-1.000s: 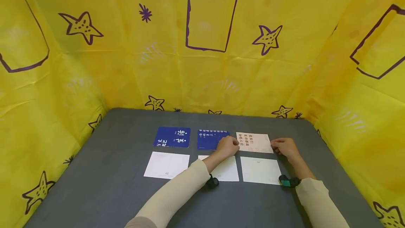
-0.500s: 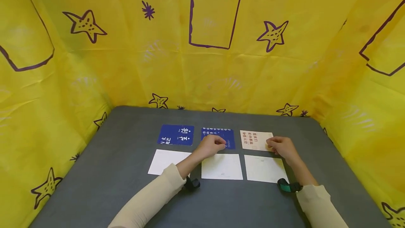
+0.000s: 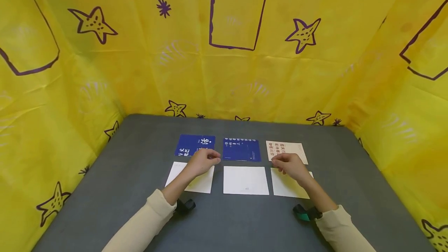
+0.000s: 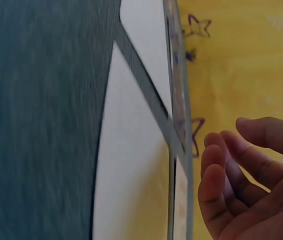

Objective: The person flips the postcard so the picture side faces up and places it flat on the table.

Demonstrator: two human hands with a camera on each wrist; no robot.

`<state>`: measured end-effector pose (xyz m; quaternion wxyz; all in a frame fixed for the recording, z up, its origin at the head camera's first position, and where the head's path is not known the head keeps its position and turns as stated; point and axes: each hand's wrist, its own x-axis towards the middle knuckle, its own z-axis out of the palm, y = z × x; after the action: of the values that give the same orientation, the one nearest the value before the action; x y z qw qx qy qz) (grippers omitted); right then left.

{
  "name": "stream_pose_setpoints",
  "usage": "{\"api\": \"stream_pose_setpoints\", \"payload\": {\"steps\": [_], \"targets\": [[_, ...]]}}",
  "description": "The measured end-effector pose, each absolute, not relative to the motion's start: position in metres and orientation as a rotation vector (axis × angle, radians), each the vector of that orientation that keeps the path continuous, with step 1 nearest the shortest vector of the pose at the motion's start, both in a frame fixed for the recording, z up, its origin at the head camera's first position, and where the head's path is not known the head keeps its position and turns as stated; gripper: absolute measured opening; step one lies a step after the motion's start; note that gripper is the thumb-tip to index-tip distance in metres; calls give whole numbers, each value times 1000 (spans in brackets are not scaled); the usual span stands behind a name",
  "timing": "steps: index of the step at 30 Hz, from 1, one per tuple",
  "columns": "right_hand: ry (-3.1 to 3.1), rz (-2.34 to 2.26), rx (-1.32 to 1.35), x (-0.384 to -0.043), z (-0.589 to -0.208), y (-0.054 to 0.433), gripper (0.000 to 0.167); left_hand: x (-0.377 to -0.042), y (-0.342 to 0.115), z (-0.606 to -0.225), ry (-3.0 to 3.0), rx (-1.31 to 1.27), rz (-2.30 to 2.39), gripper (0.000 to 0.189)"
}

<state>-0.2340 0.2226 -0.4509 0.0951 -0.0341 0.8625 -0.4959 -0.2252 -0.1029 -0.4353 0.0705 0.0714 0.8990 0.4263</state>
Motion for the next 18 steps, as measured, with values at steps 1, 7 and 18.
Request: {"api": "stream_pose_setpoints", "payload": {"steps": [1, 7, 18], "targets": [[2557, -1463, -111, -233, -451, 218, 26, -225, -107, -435, 2710, 196, 1282, 20], [2487, -1459, -183, -229, -452, 188, 25, -222, -133, -432, 2764, 164, 1229, 23], [2402, -1461, -326, -227, -454, 137, 22, -211, -179, -437, 2854, 94, 1100, 24]]}}
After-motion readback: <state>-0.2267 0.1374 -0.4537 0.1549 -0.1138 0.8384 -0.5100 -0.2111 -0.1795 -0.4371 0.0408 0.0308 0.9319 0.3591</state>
